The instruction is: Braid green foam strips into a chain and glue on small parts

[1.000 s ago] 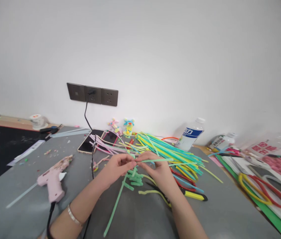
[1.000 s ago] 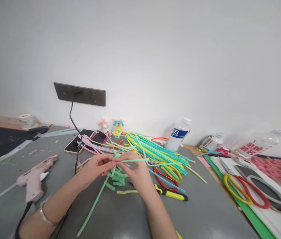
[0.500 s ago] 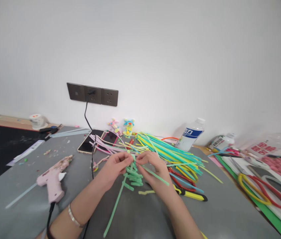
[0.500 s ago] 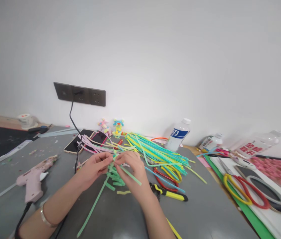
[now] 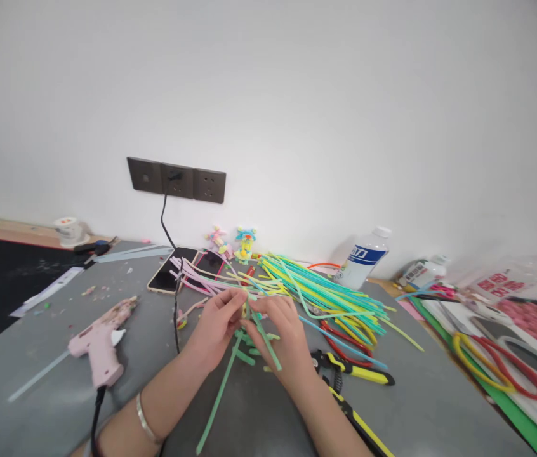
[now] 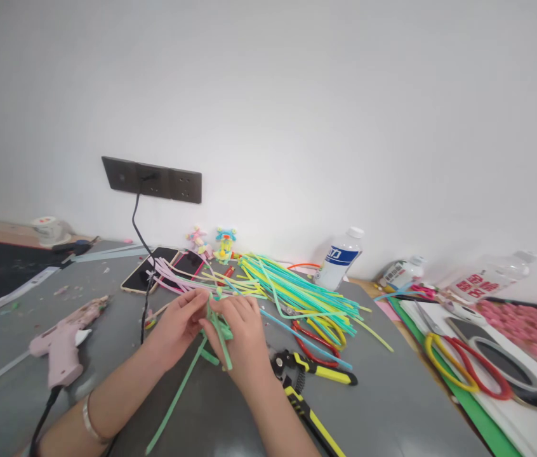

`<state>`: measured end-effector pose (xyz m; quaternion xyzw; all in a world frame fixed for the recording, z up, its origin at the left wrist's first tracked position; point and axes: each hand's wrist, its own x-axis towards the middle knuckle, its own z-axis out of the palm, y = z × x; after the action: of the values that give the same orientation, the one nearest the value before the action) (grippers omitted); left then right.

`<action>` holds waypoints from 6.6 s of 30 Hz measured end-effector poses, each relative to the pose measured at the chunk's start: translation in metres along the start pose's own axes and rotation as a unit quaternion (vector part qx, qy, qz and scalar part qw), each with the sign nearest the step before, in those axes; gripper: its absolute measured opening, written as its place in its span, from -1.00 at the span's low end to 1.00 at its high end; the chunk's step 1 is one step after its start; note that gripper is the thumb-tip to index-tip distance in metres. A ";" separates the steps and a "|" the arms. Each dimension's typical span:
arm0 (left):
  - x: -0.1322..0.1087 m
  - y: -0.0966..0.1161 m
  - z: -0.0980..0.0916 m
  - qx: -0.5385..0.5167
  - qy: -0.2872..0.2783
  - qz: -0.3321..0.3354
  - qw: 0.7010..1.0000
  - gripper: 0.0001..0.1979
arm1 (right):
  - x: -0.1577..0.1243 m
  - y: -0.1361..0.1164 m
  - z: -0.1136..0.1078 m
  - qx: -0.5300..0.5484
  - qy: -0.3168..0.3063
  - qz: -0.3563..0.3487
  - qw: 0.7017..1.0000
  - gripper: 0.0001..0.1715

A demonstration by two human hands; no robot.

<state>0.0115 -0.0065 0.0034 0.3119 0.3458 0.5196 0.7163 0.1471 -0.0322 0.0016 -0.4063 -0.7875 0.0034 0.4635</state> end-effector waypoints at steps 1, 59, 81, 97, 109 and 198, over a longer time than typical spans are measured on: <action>0.000 0.000 0.000 -0.004 -0.001 0.000 1.000 -0.59 | -0.001 -0.001 0.002 -0.009 0.003 0.003 1.000 -0.86; 0.003 0.008 -0.017 0.086 -0.174 -0.146 0.970 -0.70 | 0.006 0.024 -0.018 0.392 -0.068 0.218 0.891 -0.90; -0.004 0.015 -0.015 0.134 -0.259 -0.168 0.942 -0.75 | 0.010 0.013 -0.031 0.401 -0.147 0.203 0.881 -0.80; -0.003 0.014 -0.011 0.064 -0.201 -0.077 0.974 -0.78 | 0.011 0.005 -0.025 0.258 -0.040 0.099 0.960 -0.86; -0.002 0.013 -0.008 0.037 -0.138 -0.042 0.989 -0.70 | 0.007 0.006 -0.020 0.161 -0.035 0.054 0.985 -0.94; 0.002 0.009 -0.010 0.118 -0.063 0.119 0.984 -0.73 | 0.007 0.005 -0.017 0.075 0.015 0.008 0.997 -0.82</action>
<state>-0.0010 -0.0009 0.0049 0.4653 0.3196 0.5362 0.6276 0.1612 -0.0314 0.0145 -0.3763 -0.7751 0.0599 0.5041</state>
